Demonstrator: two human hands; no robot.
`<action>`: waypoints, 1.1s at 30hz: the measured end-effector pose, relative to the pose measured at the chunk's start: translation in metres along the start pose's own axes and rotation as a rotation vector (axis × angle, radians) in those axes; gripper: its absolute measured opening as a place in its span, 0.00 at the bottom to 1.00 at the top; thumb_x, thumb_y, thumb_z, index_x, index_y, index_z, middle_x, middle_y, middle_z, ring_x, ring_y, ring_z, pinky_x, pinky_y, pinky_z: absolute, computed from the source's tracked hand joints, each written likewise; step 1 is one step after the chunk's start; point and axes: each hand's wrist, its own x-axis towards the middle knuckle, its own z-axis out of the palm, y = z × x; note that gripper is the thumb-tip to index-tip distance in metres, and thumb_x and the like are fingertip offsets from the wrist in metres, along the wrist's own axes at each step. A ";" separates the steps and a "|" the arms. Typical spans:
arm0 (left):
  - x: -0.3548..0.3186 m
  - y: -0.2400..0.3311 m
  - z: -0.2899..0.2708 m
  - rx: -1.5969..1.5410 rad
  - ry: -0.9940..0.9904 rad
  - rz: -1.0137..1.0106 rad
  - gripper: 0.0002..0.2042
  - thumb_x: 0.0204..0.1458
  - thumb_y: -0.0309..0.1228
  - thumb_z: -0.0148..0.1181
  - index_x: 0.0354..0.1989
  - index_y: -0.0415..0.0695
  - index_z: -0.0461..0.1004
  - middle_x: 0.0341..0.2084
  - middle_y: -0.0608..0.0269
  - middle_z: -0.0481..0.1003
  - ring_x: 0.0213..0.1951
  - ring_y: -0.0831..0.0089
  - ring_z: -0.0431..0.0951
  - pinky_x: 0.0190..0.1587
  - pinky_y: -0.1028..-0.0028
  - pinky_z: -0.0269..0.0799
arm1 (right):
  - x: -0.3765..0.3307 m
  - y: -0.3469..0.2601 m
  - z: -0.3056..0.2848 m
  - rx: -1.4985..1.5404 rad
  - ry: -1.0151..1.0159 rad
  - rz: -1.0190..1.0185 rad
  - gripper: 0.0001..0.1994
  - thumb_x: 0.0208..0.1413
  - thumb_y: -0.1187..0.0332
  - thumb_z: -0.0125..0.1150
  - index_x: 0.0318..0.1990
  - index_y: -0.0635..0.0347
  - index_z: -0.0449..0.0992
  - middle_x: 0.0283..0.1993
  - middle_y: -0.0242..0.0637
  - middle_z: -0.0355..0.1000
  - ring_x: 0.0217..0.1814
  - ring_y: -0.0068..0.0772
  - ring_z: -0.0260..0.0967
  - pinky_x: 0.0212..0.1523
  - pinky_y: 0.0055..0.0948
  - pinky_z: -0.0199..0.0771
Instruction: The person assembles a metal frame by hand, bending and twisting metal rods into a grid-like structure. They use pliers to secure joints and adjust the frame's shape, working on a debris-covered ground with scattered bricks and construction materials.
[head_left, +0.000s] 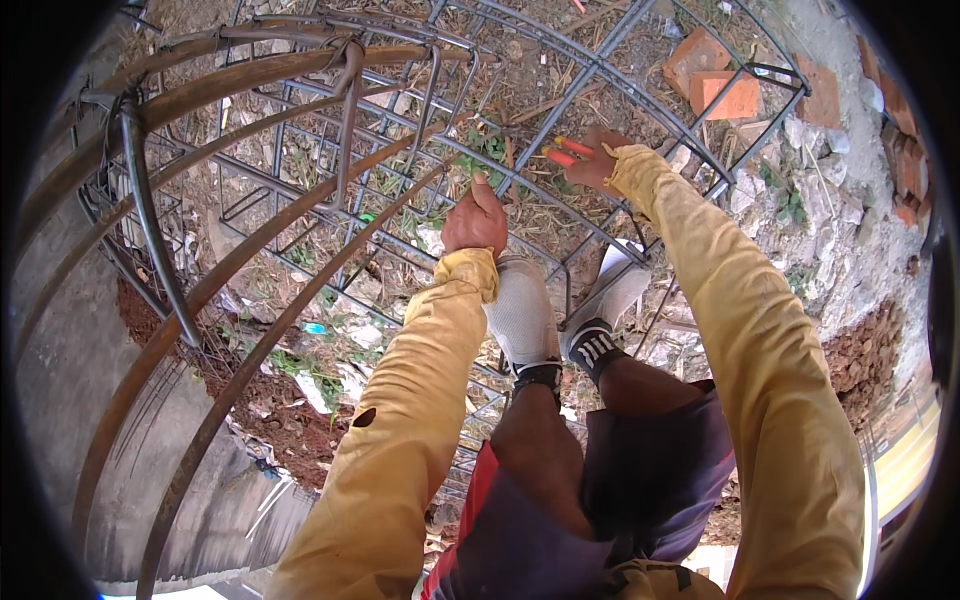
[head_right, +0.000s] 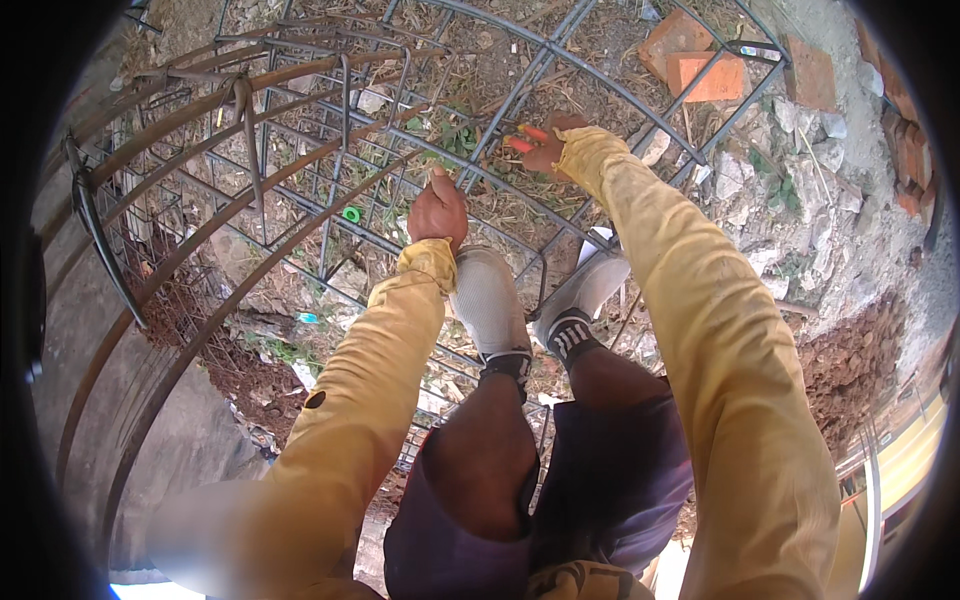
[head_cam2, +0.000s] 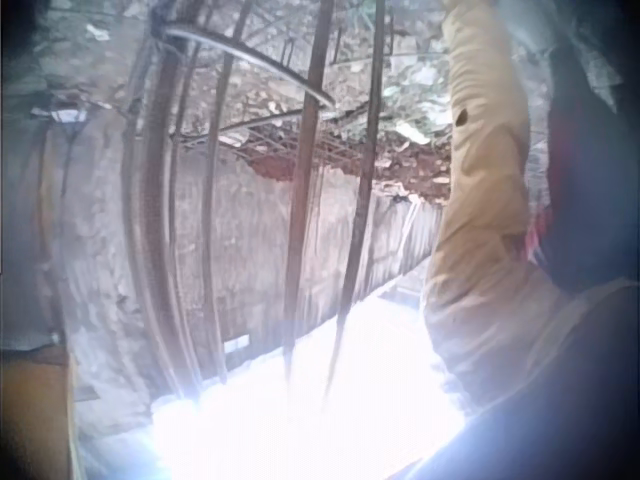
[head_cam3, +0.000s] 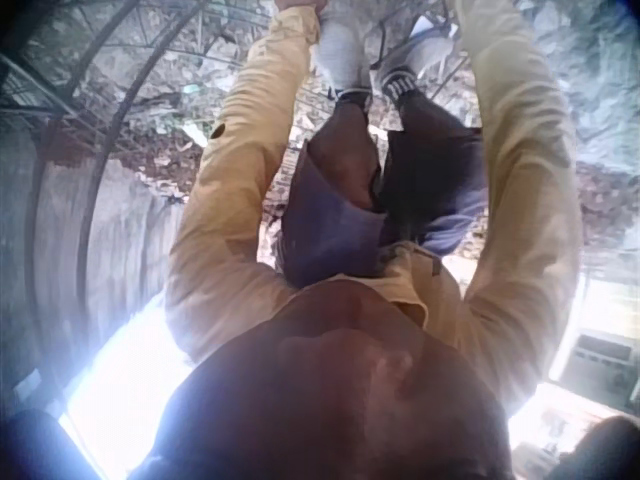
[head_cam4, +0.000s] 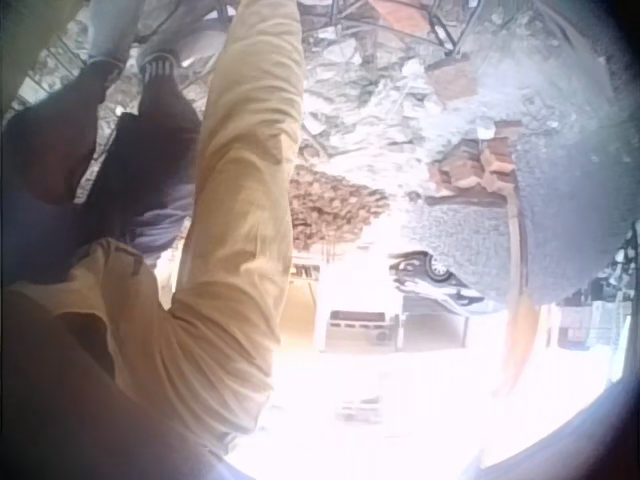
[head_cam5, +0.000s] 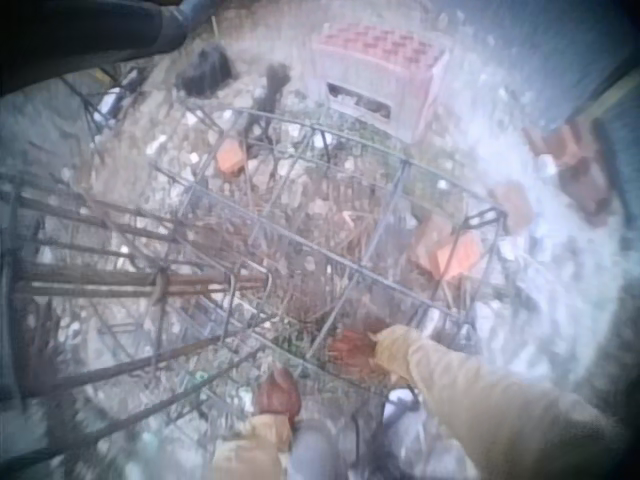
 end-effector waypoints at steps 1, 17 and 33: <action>-0.001 -0.002 -0.002 0.002 0.020 0.002 0.31 0.61 0.52 0.28 0.41 0.42 0.78 0.34 0.41 0.77 0.40 0.39 0.75 0.46 0.50 0.69 | 0.004 -0.001 0.005 -0.191 0.095 -0.079 0.18 0.51 0.56 0.61 0.44 0.58 0.72 0.36 0.41 0.76 0.36 0.39 0.75 0.34 0.34 0.74; 0.001 0.000 0.008 0.023 0.096 -0.006 0.32 0.60 0.52 0.30 0.29 0.42 0.80 0.32 0.43 0.78 0.41 0.40 0.75 0.49 0.50 0.66 | -0.020 0.017 0.026 1.442 -0.534 0.265 0.16 0.52 0.55 0.66 0.36 0.57 0.70 0.18 0.22 0.65 0.14 0.08 0.61 0.09 0.10 0.50; 0.005 -0.004 0.002 0.083 0.026 0.011 0.35 0.61 0.53 0.25 0.37 0.39 0.79 0.36 0.38 0.76 0.43 0.39 0.75 0.51 0.51 0.67 | -0.022 0.020 0.030 -0.548 0.306 -0.248 0.23 0.51 0.65 0.57 0.55 0.60 0.64 0.52 0.53 0.65 0.46 0.54 0.73 0.48 0.45 0.74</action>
